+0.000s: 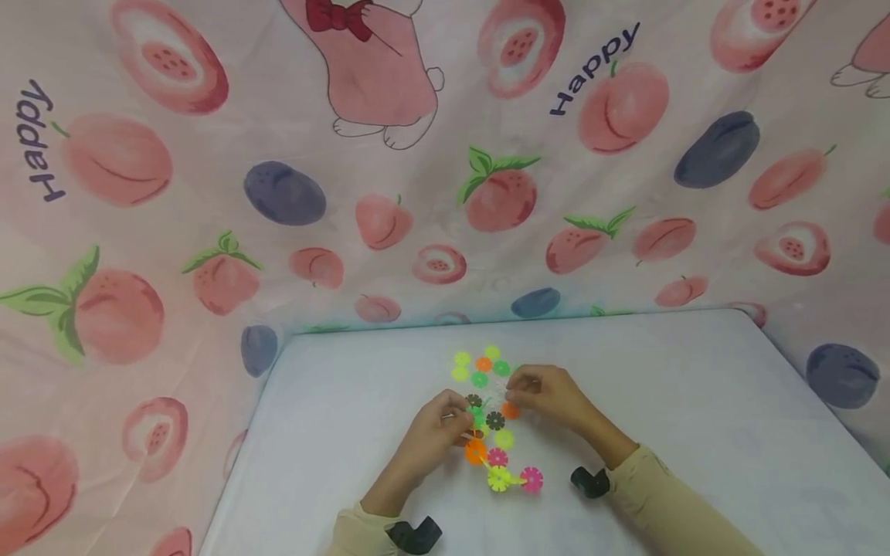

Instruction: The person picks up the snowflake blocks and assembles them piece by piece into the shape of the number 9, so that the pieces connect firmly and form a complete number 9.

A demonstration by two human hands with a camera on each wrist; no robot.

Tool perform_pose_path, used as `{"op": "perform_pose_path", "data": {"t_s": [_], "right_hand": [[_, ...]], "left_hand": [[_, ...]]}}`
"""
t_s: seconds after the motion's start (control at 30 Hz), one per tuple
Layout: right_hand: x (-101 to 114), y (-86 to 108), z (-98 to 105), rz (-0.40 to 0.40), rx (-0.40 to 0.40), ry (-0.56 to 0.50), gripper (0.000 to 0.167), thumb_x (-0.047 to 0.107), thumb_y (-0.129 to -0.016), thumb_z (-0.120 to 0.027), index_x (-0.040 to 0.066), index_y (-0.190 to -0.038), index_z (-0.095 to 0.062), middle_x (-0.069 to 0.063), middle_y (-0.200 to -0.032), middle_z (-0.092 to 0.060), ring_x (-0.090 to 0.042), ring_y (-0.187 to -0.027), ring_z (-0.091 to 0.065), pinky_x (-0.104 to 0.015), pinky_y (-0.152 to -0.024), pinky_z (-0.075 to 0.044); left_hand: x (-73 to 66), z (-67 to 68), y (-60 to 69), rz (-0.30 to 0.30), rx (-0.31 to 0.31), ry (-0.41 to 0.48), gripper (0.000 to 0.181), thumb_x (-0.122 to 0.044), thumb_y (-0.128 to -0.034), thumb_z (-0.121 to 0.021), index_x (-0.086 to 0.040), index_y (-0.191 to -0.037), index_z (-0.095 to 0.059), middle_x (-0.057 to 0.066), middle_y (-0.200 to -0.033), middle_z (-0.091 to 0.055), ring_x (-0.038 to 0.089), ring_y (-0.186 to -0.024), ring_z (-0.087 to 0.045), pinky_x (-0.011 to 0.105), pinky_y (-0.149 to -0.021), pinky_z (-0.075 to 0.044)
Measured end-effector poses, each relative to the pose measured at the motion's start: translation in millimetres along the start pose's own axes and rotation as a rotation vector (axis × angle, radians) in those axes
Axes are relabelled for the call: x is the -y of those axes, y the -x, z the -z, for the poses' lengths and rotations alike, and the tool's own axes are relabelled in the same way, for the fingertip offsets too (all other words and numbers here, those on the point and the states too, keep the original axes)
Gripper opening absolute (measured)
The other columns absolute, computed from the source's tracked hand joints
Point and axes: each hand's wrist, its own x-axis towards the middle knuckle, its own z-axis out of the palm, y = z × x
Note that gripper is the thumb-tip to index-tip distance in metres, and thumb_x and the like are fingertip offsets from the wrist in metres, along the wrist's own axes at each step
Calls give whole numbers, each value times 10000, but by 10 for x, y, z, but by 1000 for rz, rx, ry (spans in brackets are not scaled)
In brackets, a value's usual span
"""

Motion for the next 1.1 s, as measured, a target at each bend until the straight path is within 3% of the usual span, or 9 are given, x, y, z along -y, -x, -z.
{"op": "perform_pose_path", "data": {"t_s": [0.2,0.4,0.6,0.93,1.1], "right_hand": [[-109,-44,-41,9,-16,139,56,242,-910,-776,212,-952,-753,62,-904,-731,-105,-810,-629,-290,-725,-539],[-166,-56,-92,-9,48,223,123,197,-894,-781,196,-1017,-771,86,-873,-700,-88,-816,-601,-313,-769,-524],[-163,-75,-112,-28,88,246,234,215,-861,-823,173,-1085,-770,85,-822,-642,-101,-772,-546,-292,-723,-474],[-178,-78,-133,-20,108,268,178,128,-827,-838,202,-954,-738,59,-850,-658,-113,-810,-565,-327,-759,-492],[-201,-80,-138,-38,111,254,210,126,-802,-856,208,-921,-704,71,-875,-669,-113,-829,-571,-324,-770,-502]], "left_hand": [[2,-3,-10,7,-6,4,196,-251,-1019,-602,-89,-1126,-571,67,-1023,-669,193,-943,-726,352,-839,-610],[-3,-13,-12,1,-4,8,207,-257,-1019,-605,-82,-1124,-571,82,-1082,-667,191,-952,-722,345,-836,-611],[-8,-18,-20,-4,7,11,209,-263,-1015,-609,-84,-1116,-573,98,-1162,-676,191,-950,-719,336,-833,-611],[-16,-23,-5,8,6,6,214,-264,-1012,-613,-83,-1120,-573,79,-1064,-683,195,-930,-725,364,-849,-611],[-2,-25,-10,6,14,13,218,-271,-1016,-610,-83,-1120,-569,88,-1103,-687,202,-943,-728,358,-854,-609]]}}
